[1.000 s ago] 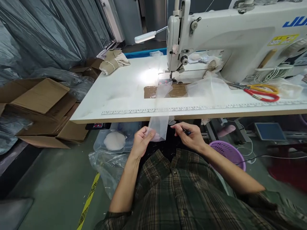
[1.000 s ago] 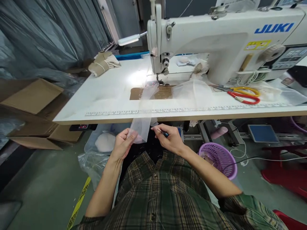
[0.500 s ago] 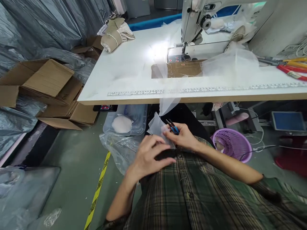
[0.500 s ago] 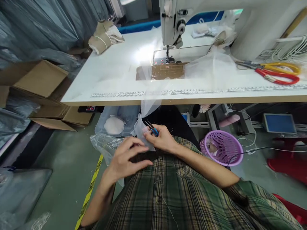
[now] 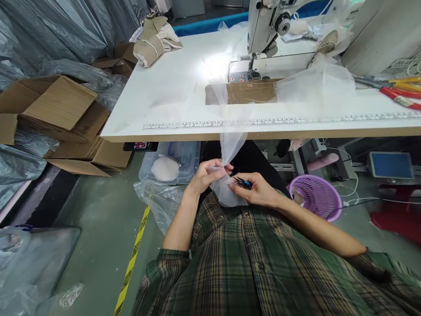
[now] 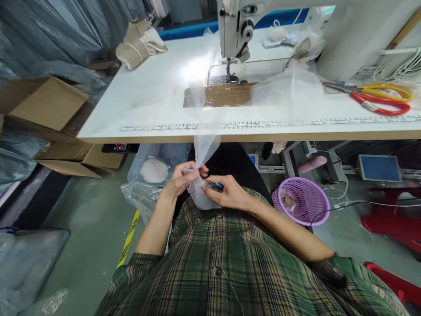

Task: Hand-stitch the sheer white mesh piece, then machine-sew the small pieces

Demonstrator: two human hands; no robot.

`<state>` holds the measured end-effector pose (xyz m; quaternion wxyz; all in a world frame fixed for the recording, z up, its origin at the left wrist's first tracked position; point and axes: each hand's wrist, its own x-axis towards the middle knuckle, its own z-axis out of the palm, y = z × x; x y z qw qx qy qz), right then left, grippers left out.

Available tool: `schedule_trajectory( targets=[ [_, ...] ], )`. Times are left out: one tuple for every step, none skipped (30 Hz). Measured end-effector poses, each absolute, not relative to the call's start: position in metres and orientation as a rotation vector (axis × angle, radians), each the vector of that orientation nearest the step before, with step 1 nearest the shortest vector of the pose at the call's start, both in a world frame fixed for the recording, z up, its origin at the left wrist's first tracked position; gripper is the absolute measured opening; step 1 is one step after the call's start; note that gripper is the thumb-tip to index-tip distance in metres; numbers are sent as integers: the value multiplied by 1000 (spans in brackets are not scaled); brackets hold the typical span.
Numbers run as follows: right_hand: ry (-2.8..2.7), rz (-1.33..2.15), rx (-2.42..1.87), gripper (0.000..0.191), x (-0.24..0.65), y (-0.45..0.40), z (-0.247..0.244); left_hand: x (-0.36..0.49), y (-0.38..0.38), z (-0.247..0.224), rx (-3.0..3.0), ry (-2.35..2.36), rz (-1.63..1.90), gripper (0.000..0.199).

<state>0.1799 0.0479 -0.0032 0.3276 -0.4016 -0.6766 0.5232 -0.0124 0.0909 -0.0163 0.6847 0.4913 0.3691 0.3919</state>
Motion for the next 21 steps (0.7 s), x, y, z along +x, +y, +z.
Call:
schedule_trajectory(
  targets=[
    [-1797,1341,-1073,25,183,51,-3,-13,87,-14,1063,891,887,38],
    [-1816,1313,-1096,27,185,55,-2,-15,84,-11,1034,956,898,36],
    [-1828,1284,-1119,31,186,59,-1,-16,81,-8,1020,1010,902,35],
    [-1837,1257,-1143,36,186,63,0,-18,78,-5,1018,1050,897,35],
    [-1851,1236,-1164,41,186,67,1,-19,76,-3,1022,1079,892,36],
    [-1871,1221,-1184,47,185,71,1,-20,74,-1,1027,1102,896,36],
    [-1894,1208,-1202,51,183,75,2,-21,73,1,1035,1121,906,36],
    [-1917,1197,-1215,52,180,78,2,-22,72,3,1044,1138,922,35],
    [-1937,1189,-1223,52,178,81,2,-23,71,4,1052,1153,939,34],
    [-1950,1185,-1226,52,176,83,2,-23,70,5,1056,1165,958,32],
    [-1956,1182,-1227,51,174,85,2,-24,70,5,1055,1175,972,31],
    [-1960,1177,-1226,51,172,86,2,-25,69,6,1052,1183,981,31],
    [-1968,1171,-1222,51,171,88,3,-26,69,6,1049,1189,987,30],
    [-1977,1165,-1217,50,170,89,3,-26,69,7,1047,1192,992,29],
    [-1987,1158,-1206,50,169,90,4,-26,68,7,1049,1193,997,29],
    [-1998,1155,-1191,49,167,91,4,-26,68,7,1053,1192,1001,28],
    [-2007,1154,-1174,48,166,93,4,-26,68,8,1058,1190,1004,27],
    [-2013,1155,-1160,47,164,94,4,-26,68,8,1063,1188,1006,26],
    [-2012,1153,-1153,47,162,95,4,-26,68,8,1065,1186,1005,25],
    [-2005,1148,-1153,46,160,96,3,-25,68,8,1062,1183,1008,24],
    [-1992,1143,-1158,46,159,96,2,-25,68,8,1056,1181,1012,23]
  ],
)
